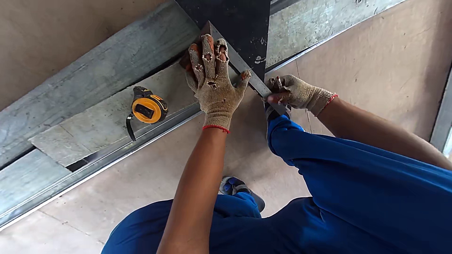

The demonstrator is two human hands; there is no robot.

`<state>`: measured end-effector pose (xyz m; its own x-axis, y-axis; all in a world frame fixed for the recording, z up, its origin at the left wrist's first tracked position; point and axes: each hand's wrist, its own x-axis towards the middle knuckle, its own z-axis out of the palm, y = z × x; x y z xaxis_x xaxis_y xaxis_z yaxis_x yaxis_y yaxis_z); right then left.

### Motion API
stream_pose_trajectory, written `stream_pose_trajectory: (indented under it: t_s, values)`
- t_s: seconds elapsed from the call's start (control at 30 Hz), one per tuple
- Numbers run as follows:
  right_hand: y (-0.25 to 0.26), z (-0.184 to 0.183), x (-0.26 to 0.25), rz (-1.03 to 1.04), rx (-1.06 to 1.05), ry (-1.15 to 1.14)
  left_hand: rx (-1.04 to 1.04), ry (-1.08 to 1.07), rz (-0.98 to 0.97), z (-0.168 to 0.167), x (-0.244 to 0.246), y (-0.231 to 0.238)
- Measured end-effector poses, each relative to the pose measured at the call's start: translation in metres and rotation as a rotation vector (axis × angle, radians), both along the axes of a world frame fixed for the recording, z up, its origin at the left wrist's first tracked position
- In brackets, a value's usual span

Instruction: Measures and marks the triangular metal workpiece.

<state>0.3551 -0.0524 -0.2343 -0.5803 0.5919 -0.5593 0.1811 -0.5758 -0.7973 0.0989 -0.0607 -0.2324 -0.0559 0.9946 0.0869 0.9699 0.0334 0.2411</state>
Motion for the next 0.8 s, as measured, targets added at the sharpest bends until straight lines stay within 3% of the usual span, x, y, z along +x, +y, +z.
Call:
stream_pose_trajectory:
  t_s: [0.33, 0.53, 0.8]
  values:
    - [-0.026, 0.006, 0.006, -0.096, 0.122, -0.149, 0.039, 0.009, 0.015, -0.002, 0.001, -0.001]
    - [-0.026, 0.006, 0.003, -0.129, 0.077, -0.126, 0.038, -0.014, 0.018, -0.004, 0.000, -0.001]
    - [-0.020, 0.012, 0.005, -0.056, 0.113, -0.172, -0.004, -0.026, 0.025, 0.002, 0.001, -0.001]
